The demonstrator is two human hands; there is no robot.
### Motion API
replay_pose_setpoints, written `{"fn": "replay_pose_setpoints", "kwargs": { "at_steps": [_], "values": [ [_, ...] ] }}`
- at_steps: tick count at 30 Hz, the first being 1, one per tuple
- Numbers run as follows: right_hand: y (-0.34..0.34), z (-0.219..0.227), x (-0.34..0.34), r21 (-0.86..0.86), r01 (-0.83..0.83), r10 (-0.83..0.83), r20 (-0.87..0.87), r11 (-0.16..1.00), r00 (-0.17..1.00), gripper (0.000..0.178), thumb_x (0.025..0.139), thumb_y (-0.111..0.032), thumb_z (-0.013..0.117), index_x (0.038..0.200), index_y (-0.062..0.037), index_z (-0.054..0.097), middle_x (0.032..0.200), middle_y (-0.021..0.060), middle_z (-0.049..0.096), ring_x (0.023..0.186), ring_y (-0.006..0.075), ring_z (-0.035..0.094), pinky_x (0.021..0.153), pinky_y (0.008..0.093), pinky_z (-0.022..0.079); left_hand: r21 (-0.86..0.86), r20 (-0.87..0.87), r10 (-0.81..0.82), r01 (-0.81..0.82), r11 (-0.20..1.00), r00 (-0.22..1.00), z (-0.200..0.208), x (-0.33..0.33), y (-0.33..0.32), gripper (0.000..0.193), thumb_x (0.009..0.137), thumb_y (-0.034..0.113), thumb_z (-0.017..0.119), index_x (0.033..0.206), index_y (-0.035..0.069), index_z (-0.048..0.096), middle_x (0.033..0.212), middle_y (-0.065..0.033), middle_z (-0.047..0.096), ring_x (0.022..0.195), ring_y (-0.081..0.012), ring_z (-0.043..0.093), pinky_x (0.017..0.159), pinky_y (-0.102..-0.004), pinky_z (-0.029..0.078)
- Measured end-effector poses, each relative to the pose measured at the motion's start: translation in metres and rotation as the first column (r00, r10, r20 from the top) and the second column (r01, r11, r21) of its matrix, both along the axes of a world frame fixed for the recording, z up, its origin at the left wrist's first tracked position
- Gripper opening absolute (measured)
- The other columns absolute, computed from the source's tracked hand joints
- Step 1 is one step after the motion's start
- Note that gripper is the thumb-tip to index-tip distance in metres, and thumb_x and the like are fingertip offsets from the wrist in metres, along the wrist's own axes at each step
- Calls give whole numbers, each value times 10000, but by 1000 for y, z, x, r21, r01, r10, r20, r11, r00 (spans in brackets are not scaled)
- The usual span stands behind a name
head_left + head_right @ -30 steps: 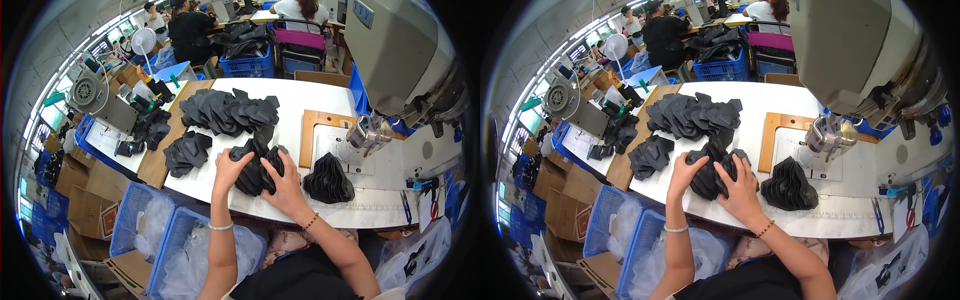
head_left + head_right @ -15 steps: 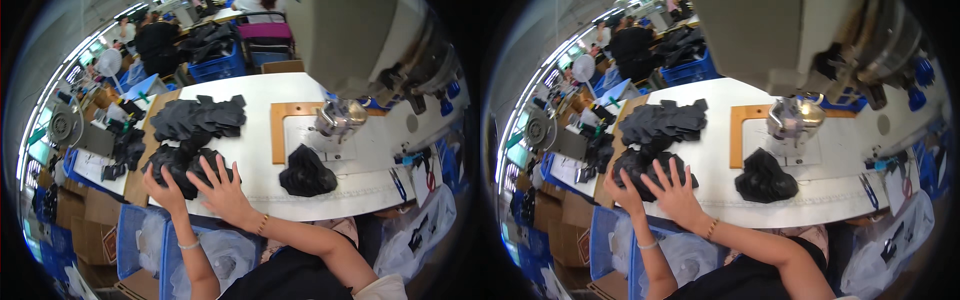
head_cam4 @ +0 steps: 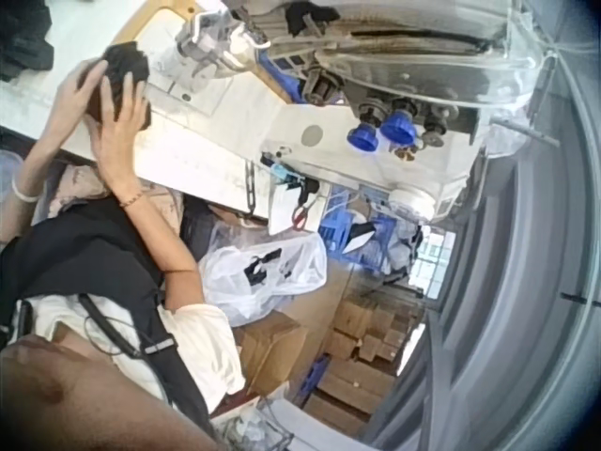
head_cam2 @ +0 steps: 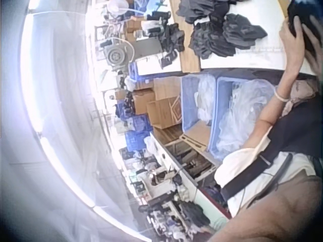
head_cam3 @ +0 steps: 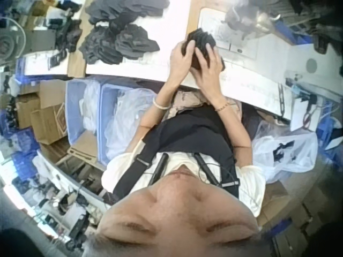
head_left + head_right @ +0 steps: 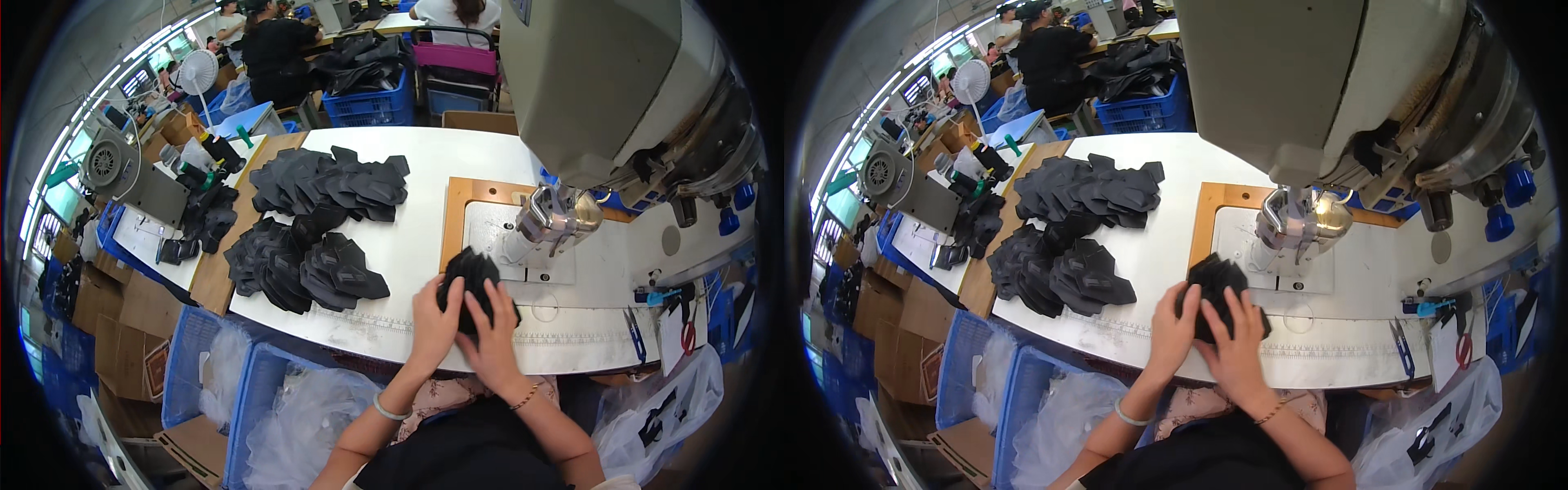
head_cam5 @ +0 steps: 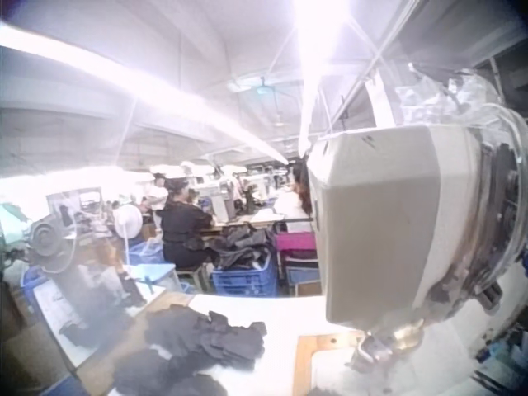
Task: The person sorts and stacks black shoe uppers by hand, taking them from a plastic bin and placing them onto a workbench.
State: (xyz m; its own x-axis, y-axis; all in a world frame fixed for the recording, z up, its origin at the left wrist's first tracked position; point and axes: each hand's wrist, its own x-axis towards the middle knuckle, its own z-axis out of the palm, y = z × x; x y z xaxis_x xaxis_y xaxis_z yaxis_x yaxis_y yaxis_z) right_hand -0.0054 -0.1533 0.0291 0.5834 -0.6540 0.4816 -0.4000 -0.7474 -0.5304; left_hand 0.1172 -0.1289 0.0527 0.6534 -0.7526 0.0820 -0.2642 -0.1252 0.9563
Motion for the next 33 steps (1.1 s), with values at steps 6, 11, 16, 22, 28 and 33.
{"fn": "replay_pose_setpoints", "kwargs": {
  "at_steps": [6, 11, 16, 22, 28, 33],
  "values": [
    [6, -2, 95, -2, -128, 127, 172, 992, 977, 732, 775, -147, 671, 1425, -137, 335, 1482, 170, 235, 1359, 405, 209, 1060, 566, 198, -79, 541, 272, -274, 958, 796, 7, 86, 11, 274, 920, 229, 544, 1012, -10, 639, 842, -141, 628, 829, -274, 575, 765, -362, 441],
    [4, 24, 110, 2, -182, 182, 47, 983, 982, 741, 804, -329, 660, 1435, -151, 315, 1502, 130, 238, 1394, 357, 172, 1061, 594, 156, -213, 849, 327, -298, 931, 415, 36, 101, 17, 395, 852, 134, 608, 1228, 28, 547, 1251, -167, 508, 1225, -343, 414, 1028, -455, 300],
    [-14, 22, 4, -119, 104, -90, 120, 987, 989, 413, 767, -178, 700, 1139, -68, 559, 1167, 92, 534, 1096, 281, 508, 926, 498, 334, 205, 930, -262, 230, 951, 256, 40, 78, 12, 383, 798, 284, 674, 1147, 131, 629, 1254, -90, 539, 1252, -287, 434, 1082, -534, 234],
    [-27, 3, -88, 106, 472, -471, -37, 875, 881, 229, 799, -166, 690, 947, -35, 574, 929, 89, 520, 859, 275, 542, 798, 380, 426, 221, 904, -285, 224, 949, 318, 24, 81, 17, 321, 744, 202, 703, 1044, 99, 653, 1185, -119, 562, 1210, -306, 457, 1097, -556, 193],
    [-23, 10, -116, 418, 195, -302, 208, 887, 930, 107, 893, -88, 591, 938, 1, 555, 943, 82, 537, 794, 149, 581, 715, 271, 472, 244, 896, -291, 176, 954, 336, 23, 71, 27, 371, 736, 181, 688, 1098, 113, 645, 1292, -146, 501, 1285, -325, 392, 1115, -557, 134],
    [32, -5, -171, 534, 356, -640, 586, 767, 497, 84, 969, -76, 471, 1006, -9, 439, 881, 80, 563, 732, 107, 582, 667, 233, 490, 137, 945, -225, 337, 931, 236, 31, 59, 58, 445, 727, 80, 646, 1165, 152, 627, 1350, -142, 458, 1297, -336, 391, 1114, -559, 169]
  ]
}}
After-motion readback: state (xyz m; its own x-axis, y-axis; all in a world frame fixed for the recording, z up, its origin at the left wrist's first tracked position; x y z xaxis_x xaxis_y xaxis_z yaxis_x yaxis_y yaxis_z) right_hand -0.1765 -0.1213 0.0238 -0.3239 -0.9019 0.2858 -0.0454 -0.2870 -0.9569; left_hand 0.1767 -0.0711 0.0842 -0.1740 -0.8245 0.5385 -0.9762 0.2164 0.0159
